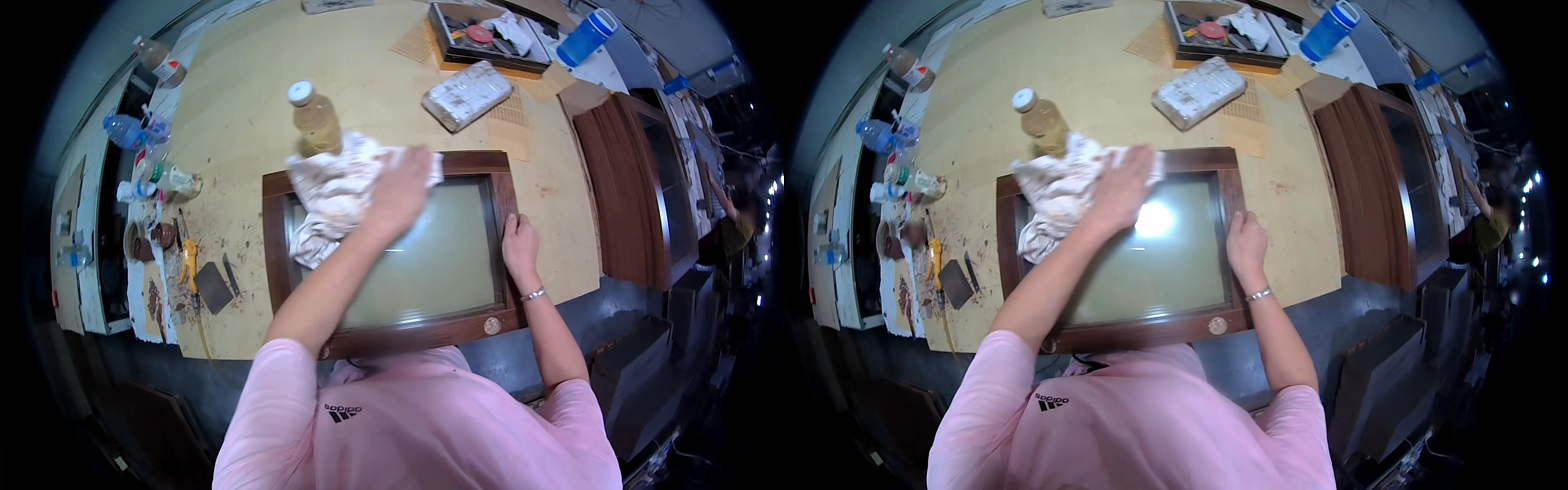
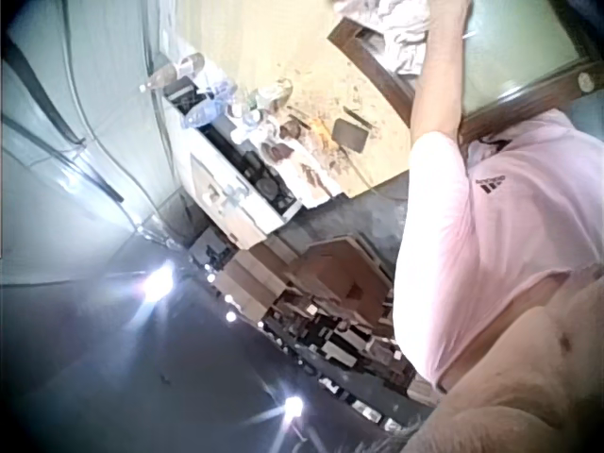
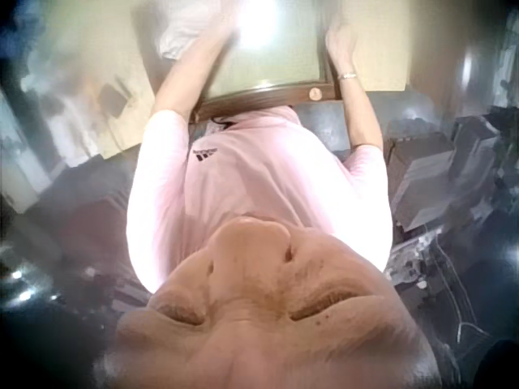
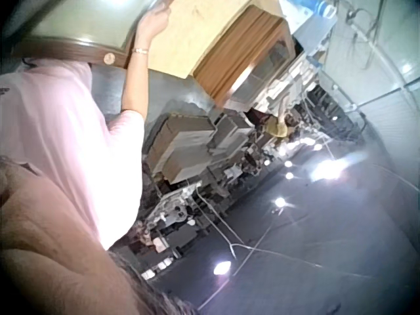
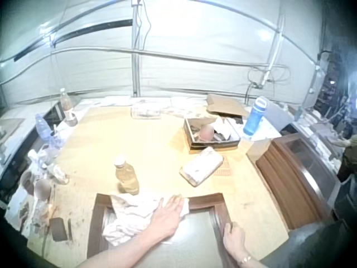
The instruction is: The person wipes the wooden frame and glass of a cabinet door using a cloth, occasionally using a small tool to scrape debris from the edges of the glass and apply liquid from a bottle to the cloth.
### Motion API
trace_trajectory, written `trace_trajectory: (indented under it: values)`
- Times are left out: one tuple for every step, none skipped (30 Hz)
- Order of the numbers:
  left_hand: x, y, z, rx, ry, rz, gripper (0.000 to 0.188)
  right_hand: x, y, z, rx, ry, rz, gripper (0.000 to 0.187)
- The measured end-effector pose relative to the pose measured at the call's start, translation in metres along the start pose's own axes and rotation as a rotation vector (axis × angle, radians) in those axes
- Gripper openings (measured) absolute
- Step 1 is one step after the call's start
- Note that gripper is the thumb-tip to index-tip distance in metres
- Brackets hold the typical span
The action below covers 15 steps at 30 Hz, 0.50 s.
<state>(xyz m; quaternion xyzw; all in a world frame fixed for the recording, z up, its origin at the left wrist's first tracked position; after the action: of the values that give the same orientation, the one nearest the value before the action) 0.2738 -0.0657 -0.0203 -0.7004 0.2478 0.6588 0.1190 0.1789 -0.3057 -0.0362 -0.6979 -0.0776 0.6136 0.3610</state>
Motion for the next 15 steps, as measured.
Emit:
trace_trajectory:
  values:
    - [0.006, 0.031, -0.015, 0.088, 0.065, 0.026, 0.057, 0.000, -0.001, -0.001, -0.016, 0.020, -0.017, 0.039]
    - [0.015, 0.056, -0.030, 0.143, 0.089, 0.027, 0.057, 0.002, -0.005, -0.001, -0.015, 0.007, -0.026, 0.039]
    - [0.024, 0.078, -0.043, 0.197, 0.108, 0.026, 0.057, 0.004, -0.011, 0.000, -0.013, -0.009, -0.037, 0.039]
    - [0.025, 0.098, -0.052, 0.263, 0.132, 0.031, 0.057, 0.002, -0.012, 0.000, -0.005, -0.013, -0.045, 0.038]
    - [0.028, 0.097, -0.053, 0.246, 0.113, 0.079, 0.056, 0.003, -0.011, 0.001, 0.000, -0.008, -0.053, 0.038]
    - [0.027, 0.090, -0.053, 0.229, 0.098, 0.126, 0.056, 0.003, -0.009, -0.001, 0.001, 0.001, -0.060, 0.037]
    - [0.025, 0.082, -0.050, 0.216, 0.076, 0.176, 0.055, 0.001, -0.004, 0.000, 0.010, 0.010, -0.065, 0.037]
    - [0.016, 0.070, -0.048, 0.153, -0.015, 0.192, 0.054, -0.005, 0.001, 0.000, 0.043, 0.023, -0.083, 0.037]
    - [0.012, 0.051, -0.043, 0.092, -0.020, 0.164, 0.054, -0.007, 0.004, 0.000, 0.051, 0.022, -0.085, 0.036]
    - [0.011, 0.033, -0.037, 0.073, -0.014, 0.050, 0.056, -0.008, 0.003, 0.000, 0.054, 0.022, -0.091, 0.036]
    - [0.011, 0.027, -0.035, 0.046, -0.007, -0.011, 0.057, -0.007, 0.000, 0.001, 0.055, 0.016, -0.094, 0.036]
    - [0.012, 0.038, -0.040, 0.055, 0.005, 0.000, 0.058, -0.004, -0.003, 0.001, 0.068, -0.023, -0.067, 0.037]
    - [0.012, 0.052, -0.050, 0.054, 0.024, 0.011, 0.058, -0.003, -0.004, 0.002, 0.062, -0.012, -0.086, 0.036]
    - [0.016, 0.075, -0.061, 0.122, 0.003, 0.070, 0.057, -0.001, -0.003, 0.003, 0.055, -0.001, -0.105, 0.036]
    - [0.019, 0.100, -0.074, 0.198, -0.009, 0.133, 0.057, -0.002, -0.005, 0.002, 0.047, 0.021, -0.120, 0.036]
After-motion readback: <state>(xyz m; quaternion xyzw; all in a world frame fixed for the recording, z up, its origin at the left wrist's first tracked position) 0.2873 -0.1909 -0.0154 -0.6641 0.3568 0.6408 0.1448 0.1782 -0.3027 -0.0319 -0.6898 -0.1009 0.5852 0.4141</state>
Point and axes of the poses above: each hand's wrist, its own z-axis away from the middle knuckle, its own x-axis out of the palm, y = z × x, the point moved 9 cm from there along -z, towards the middle knuckle, and after that the axes turned 7 degrees about -z, right-handed, at the moved point
